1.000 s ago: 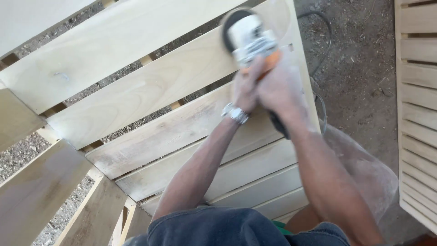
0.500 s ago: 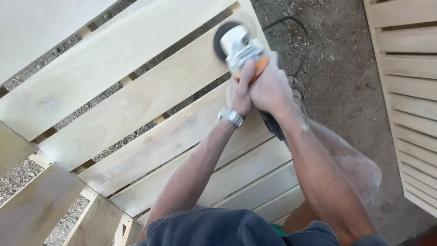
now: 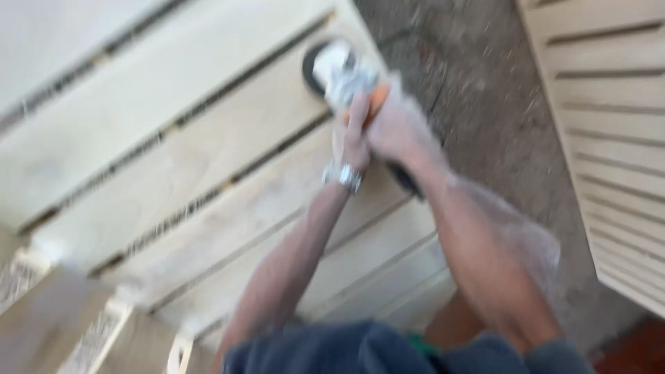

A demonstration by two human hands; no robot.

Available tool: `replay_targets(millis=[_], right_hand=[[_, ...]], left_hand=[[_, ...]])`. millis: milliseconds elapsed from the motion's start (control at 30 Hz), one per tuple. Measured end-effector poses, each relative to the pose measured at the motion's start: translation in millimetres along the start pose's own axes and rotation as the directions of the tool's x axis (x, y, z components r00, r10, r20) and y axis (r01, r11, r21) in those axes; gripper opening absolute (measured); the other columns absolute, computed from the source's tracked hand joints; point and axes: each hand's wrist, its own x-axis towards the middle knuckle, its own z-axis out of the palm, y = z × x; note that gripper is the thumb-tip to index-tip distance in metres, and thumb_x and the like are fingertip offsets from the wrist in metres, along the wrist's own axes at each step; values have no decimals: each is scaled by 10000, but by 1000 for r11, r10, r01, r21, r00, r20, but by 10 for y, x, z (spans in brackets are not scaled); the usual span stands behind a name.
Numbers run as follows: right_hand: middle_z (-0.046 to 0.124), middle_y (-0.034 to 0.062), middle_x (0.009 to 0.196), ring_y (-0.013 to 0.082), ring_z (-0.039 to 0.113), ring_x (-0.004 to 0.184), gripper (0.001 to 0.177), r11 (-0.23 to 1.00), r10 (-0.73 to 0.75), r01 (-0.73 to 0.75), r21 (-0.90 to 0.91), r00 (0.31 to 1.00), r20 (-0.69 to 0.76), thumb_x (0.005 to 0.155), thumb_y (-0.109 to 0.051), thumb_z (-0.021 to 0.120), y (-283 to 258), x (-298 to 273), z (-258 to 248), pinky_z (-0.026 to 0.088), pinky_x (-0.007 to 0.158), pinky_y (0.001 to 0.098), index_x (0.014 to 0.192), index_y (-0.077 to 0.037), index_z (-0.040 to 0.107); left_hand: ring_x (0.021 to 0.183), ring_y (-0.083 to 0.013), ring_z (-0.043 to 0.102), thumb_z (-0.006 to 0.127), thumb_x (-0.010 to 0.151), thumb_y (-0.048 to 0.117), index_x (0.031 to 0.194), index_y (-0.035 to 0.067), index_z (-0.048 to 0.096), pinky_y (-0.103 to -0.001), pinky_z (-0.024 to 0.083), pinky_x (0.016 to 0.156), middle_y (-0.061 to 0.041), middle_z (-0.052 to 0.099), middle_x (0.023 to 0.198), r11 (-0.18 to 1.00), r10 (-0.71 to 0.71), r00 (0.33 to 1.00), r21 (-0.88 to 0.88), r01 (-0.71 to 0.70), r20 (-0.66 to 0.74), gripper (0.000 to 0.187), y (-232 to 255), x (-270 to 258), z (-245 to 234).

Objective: Sanding a wooden structure using an angle grinder with a sanding disc

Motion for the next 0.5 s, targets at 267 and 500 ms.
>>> replay_targets(millis=[267, 500], right_hand=[[704, 223, 989, 408, 667, 932, 453, 992, -5, 18, -122, 994, 107, 857, -374, 649, -173, -105, -53, 534, 777, 521, 1162, -60, 535], [702, 170, 1071, 300, 736, 924, 483, 963, 135, -142, 228, 990, 46, 918, -367, 638, -179, -270, -51, 586, 836, 434, 1228, -26, 496]], left_hand=[[1108, -271, 626, 550, 923, 628, 1104, 23, 742, -417, 440, 1022, -189, 712, 1114, 995, -82, 995, -55, 78, -65, 660, -232, -10, -109], [1014, -265, 672, 607, 861, 667, 1001, 40, 769, -429, 470, 883, -174, 741, 1007, 996, -88, 995, 8, 88, 35, 662, 210, -270, -155]])
